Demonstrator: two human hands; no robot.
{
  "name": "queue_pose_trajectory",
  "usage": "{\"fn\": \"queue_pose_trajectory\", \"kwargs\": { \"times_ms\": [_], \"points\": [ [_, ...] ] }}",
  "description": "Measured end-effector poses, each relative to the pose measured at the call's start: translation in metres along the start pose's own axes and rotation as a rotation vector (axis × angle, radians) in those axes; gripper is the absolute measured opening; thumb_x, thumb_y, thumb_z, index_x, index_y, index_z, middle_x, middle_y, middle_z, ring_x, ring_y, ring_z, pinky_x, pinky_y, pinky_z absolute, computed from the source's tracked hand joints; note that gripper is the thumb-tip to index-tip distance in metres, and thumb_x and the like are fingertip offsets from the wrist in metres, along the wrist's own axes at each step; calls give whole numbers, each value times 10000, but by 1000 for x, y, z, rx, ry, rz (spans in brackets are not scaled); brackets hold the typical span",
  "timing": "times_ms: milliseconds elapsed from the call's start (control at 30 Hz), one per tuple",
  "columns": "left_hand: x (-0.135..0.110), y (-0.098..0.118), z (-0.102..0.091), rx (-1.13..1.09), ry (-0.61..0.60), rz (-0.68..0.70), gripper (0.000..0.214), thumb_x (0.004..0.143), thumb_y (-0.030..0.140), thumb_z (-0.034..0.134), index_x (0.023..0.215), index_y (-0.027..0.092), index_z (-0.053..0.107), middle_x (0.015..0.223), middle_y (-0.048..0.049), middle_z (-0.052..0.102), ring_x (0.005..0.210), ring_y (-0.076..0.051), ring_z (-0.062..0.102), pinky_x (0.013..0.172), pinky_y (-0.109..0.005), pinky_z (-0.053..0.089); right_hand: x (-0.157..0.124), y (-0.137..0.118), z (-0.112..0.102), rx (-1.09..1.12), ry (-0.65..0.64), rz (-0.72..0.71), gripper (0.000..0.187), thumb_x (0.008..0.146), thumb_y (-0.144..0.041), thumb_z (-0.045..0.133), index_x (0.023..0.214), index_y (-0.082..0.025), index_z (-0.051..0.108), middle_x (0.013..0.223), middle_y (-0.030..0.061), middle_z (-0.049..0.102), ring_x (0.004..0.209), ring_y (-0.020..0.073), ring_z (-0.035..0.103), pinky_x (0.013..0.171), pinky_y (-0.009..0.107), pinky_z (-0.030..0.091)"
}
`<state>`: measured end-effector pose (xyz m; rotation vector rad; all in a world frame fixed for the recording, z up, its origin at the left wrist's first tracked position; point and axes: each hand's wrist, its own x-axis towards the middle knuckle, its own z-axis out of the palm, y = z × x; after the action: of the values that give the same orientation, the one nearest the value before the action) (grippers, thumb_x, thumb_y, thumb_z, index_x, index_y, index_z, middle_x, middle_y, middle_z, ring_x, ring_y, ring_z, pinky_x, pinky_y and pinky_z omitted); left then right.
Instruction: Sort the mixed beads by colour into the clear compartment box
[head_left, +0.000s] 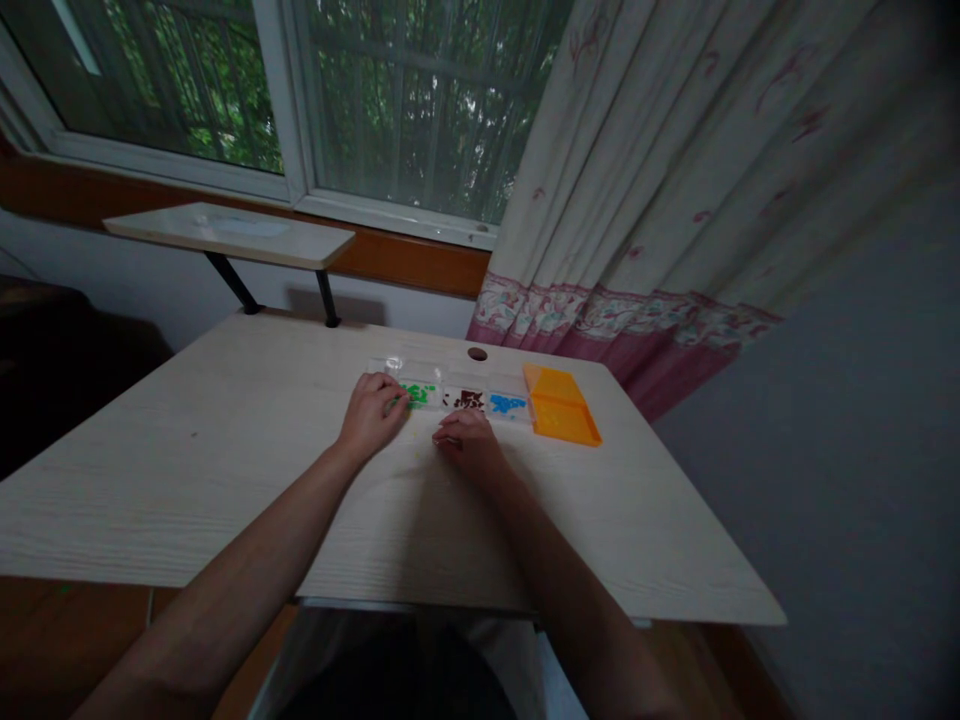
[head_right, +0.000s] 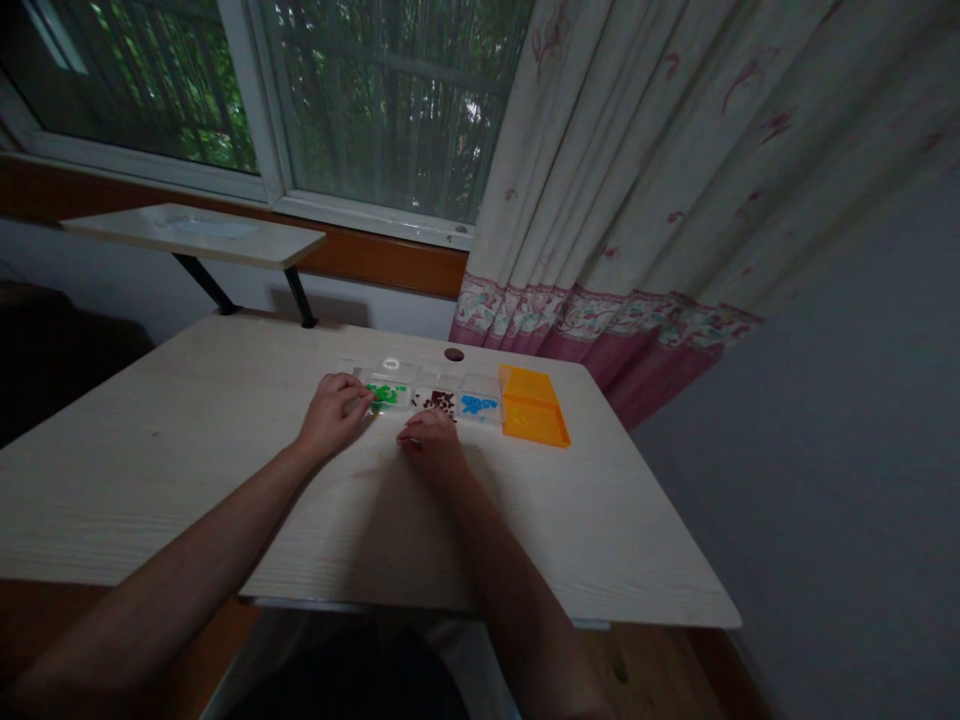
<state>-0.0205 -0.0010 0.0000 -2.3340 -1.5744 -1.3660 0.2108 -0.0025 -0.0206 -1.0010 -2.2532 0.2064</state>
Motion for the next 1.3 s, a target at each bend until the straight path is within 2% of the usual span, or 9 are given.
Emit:
{"fn": "queue_pose_trajectory", "kwargs": {
  "times_ms": [233, 367, 600, 800, 967, 1067, 1300],
  "points": [
    [-1, 3, 1, -53, -83, 125, 235, 938, 351, 541, 891, 212, 725, 917, -65, 629, 951, -219, 538, 899, -391, 438, 0, -3, 2, -1, 16, 2, 84, 778, -173, 735, 822, -236, 770, 950, 52, 720, 946, 219, 588, 898, 377, 440],
    [-1, 3, 2, -58, -73, 118, 232, 936, 349, 547, 885, 212, 726, 905, -64, 633, 942, -218, 541, 883, -386, 439, 0, -6, 2, 12, -10, 8, 141, 792, -250, 759, 932, -240, 767, 967, 62, 717, 967, 224, 584, 907, 386, 432],
    [-2, 5, 0, -82, -87, 103, 232, 938, 359, 547, 898, 217, 726, 912, -62, 640, 944, -216, 551, 874, -383, 445, 1, -9, 3, 4, -21, -3, 86, 785, -166, 740, 836, -235, 753, 948, 48, 711, 958, 215, 586, 906, 379, 429],
    [-2, 7, 1, -99, -129, 147, 234, 945, 350, 537, 900, 209, 719, 918, -65, 646, 936, -211, 555, 866, -376, 440, 3, -4, 2, 62, 82, 10, 34, 795, -194, 733, 798, -227, 739, 889, 43, 719, 913, 205, 610, 893, 362, 442],
    [-2, 13, 2, -131, -289, 248, 280, 972, 352, 487, 885, 207, 710, 875, -56, 654, 896, -198, 558, 857, -362, 429, 7, -6, 0, 152, 192, 6, 76, 850, -296, 696, 830, -240, 743, 869, 46, 728, 886, 198, 639, 883, 370, 467],
    [-2, 19, 0, -162, -334, 262, 314, 990, 365, 449, 923, 205, 710, 888, -56, 661, 905, -196, 553, 860, -357, 424, 8, -9, -2, 172, 250, -11, 114, 865, -320, 674, 843, -235, 745, 858, 52, 729, 868, 198, 645, 855, 366, 485],
    [-3, 26, 0, -239, -373, 247, 342, 988, 423, 448, 946, 216, 717, 885, -58, 679, 908, -197, 564, 866, -357, 425, 8, -16, -6, 184, 247, 62, 114, 868, -308, 670, 838, -236, 753, 863, 57, 729, 873, 202, 652, 858, 366, 503]
  ]
}}
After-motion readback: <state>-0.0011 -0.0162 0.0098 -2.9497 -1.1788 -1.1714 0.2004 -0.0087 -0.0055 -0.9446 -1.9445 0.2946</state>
